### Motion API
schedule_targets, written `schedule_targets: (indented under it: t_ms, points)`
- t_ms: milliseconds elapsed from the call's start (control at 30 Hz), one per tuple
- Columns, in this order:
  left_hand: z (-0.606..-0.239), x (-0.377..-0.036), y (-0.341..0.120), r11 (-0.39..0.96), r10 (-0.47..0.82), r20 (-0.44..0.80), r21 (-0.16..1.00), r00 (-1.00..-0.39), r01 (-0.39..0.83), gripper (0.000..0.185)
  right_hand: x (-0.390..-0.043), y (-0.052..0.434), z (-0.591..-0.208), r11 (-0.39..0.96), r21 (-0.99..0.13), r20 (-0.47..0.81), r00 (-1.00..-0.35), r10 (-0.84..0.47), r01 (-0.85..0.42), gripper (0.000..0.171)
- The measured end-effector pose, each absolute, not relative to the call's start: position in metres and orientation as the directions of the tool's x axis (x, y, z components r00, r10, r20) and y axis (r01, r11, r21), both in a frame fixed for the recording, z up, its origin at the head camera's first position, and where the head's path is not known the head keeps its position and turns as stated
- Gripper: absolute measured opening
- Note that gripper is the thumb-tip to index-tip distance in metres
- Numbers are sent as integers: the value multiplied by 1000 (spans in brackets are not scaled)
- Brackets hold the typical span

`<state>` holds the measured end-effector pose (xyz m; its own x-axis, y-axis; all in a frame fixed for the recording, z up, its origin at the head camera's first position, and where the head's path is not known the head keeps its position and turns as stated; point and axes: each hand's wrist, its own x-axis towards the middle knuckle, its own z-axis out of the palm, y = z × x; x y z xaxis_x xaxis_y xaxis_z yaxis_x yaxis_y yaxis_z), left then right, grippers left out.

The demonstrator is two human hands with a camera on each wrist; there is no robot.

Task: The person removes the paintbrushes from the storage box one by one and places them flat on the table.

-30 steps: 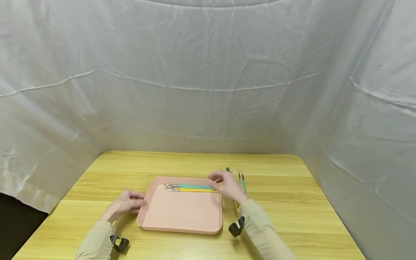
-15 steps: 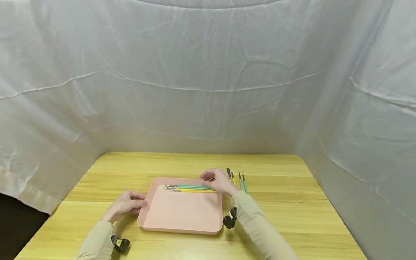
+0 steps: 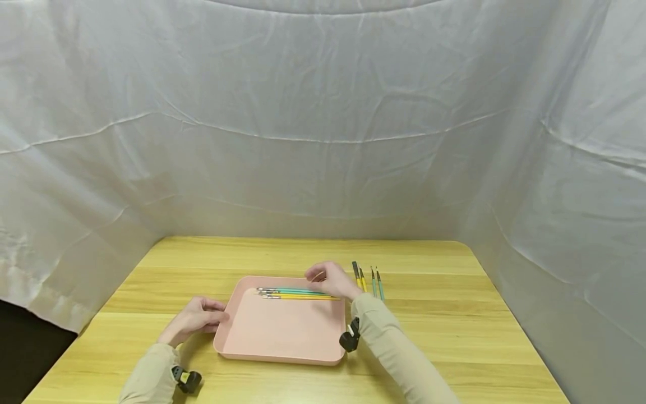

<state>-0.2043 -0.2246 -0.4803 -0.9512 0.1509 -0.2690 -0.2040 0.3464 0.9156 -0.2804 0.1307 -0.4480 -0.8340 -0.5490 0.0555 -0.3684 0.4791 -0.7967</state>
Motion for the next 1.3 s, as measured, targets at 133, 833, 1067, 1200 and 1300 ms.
schedule_targets:
  t_ms: [133,833,1067,1200,1300]
  points:
    - [-480,-204,-224,344,153,-267,917,-951,-202,35,-281,127,-448,483,-798,44,-834,-550,-360,28]
    - [-478,-203,-222,339,121,-283,913,-952,-228,35,-284,109,-452,519,-792,-54,-810,-584,-321,26]
    - [-479,-203,-224,338,138,-279,915,-950,-219,37,-286,103,-457,526,-795,-77,-808,-584,-304,27]
    - [-480,-203,-224,334,146,-277,917,-950,-217,38,-288,100,-461,523,-790,-69,-802,-593,-319,26]
    - [-480,-203,-224,336,143,-276,917,-950,-216,38,-288,99,-462,521,-784,-60,-794,-605,-338,25]
